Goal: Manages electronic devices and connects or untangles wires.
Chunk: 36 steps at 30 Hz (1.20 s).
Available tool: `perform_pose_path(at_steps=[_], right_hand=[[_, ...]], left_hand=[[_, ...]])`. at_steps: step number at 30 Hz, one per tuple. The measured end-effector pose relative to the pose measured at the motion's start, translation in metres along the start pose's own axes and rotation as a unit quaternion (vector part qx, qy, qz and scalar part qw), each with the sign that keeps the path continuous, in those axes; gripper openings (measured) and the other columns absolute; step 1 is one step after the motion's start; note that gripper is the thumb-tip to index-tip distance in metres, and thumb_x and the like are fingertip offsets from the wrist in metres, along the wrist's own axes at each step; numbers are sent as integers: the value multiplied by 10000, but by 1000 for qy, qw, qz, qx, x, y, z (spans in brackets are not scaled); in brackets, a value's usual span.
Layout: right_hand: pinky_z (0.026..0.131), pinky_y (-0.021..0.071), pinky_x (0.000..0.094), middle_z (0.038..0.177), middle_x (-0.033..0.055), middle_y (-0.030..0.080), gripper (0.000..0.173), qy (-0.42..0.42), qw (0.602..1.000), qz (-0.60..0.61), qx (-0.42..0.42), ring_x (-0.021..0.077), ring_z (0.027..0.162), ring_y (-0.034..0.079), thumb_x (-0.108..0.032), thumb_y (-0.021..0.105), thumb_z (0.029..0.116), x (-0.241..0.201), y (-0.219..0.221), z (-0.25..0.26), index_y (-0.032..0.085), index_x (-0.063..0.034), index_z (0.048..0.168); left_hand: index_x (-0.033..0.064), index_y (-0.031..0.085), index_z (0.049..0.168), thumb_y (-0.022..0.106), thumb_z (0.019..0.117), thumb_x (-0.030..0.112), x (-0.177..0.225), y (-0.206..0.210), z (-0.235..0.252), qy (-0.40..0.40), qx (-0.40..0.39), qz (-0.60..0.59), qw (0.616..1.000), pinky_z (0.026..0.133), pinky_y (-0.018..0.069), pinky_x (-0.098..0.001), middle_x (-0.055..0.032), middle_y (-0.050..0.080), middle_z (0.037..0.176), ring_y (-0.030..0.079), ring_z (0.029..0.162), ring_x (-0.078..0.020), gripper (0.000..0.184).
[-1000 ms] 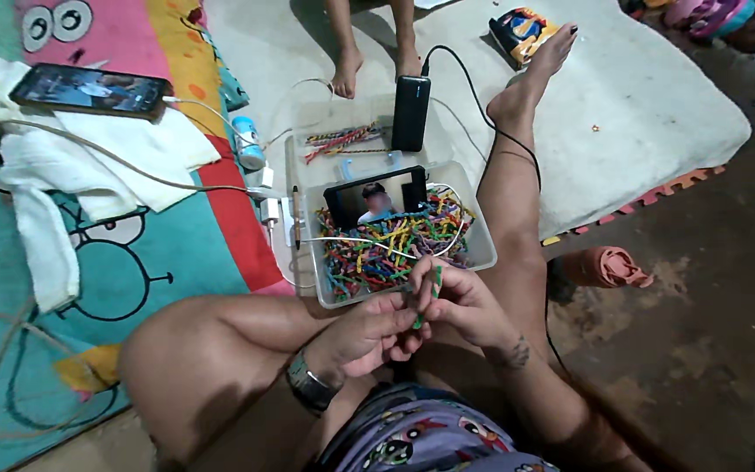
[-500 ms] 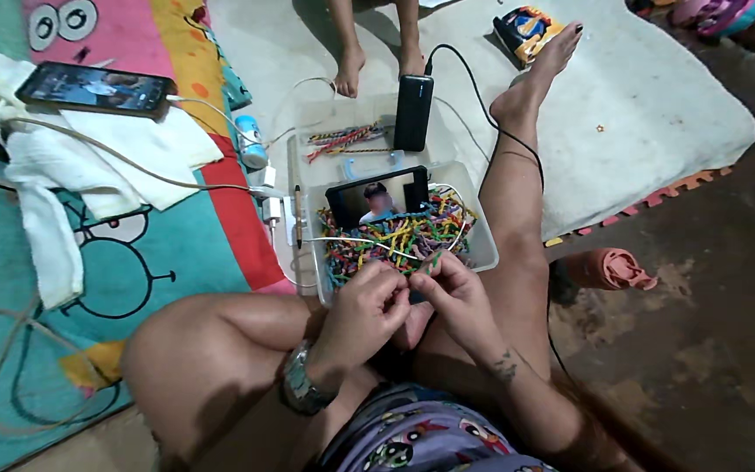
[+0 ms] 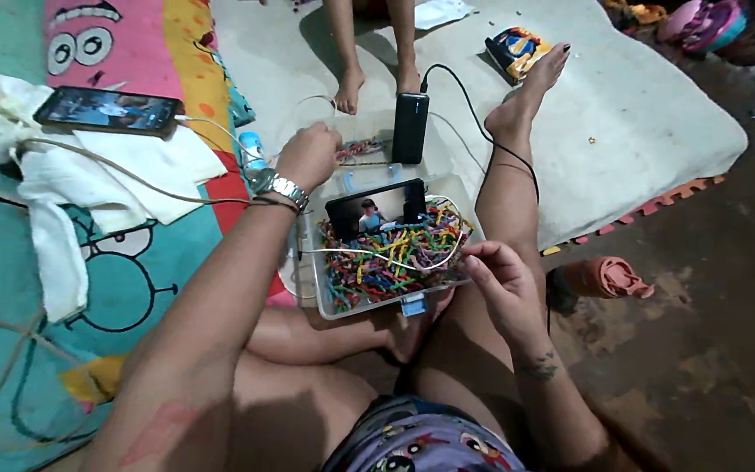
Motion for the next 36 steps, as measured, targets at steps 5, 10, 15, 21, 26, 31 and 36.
perform_pose_path(at_steps=[5,10,15,21,26,31,36], right_hand=[[809,559,191,973,-47,677,146,8,999,-25,26,3,871,643,-118,586,999,12,-17,5,661,-20,1076],[824,552,181,993,-35,664,182,-10,997,-75,28,-10,888,633,-155,571,1015,13,-28,16,661,-8,1073],[843,547,175,985,-5,671,196,-30,989,-137,40,-8,900,636,-162,577,1008,21,-37,22,671,0,1064],[856,565,298,1195,183,612,357,54,960,-267,65,170,1024,643,-217,596,991,42,-53,29,614,28,1251],[1040,496,423,1451,243,514,570,203,951,-229,-43,271,1255,589,-223,533,1049,74,-28,22,344,-3,1540],[1049,495,402,1457,234,512,546,208,958,-193,-32,242,1267,583,-239,436,1077,77,-21,13,318,-13,1561],[1068,474,424,1492,276,452,571,205,958,-198,-25,292,1312,542,-209,452,1067,74,-12,3,281,10,1565]], left_hand=[[63,746,1154,589,943,-20,2,65,35,81,-129,41,988,970,450,-694,-234,611,1310,564,1229,-472,276],[124,654,1365,632,894,-55,-1,93,55,82,-187,97,974,1028,389,-701,-143,519,1496,427,1396,-455,504],[-6,627,1338,657,898,13,-28,90,62,-18,-174,129,976,957,407,-753,-261,529,1440,494,1294,-533,441],[21,671,1278,541,976,19,-20,51,43,3,-65,-10,998,990,406,-729,-284,551,1370,521,1265,-514,329],[-8,644,1283,518,1034,112,-13,11,-36,-53,42,-133,989,1018,441,-654,-297,534,1378,555,1236,-476,305],[-6,662,1211,487,1053,100,-9,-11,-145,-57,153,-175,971,863,527,-537,-243,591,1270,635,1038,-369,259],[3,690,1149,527,1036,133,-32,7,-202,-120,206,-249,939,818,532,-427,-176,637,1137,627,984,-242,237]])
Point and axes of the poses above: each hand's wrist, its own z-axis towards the middle knuckle, its own y-axis out of the palm, x = y × z, the point moved 10 cm from there along z, towards the middle knuckle
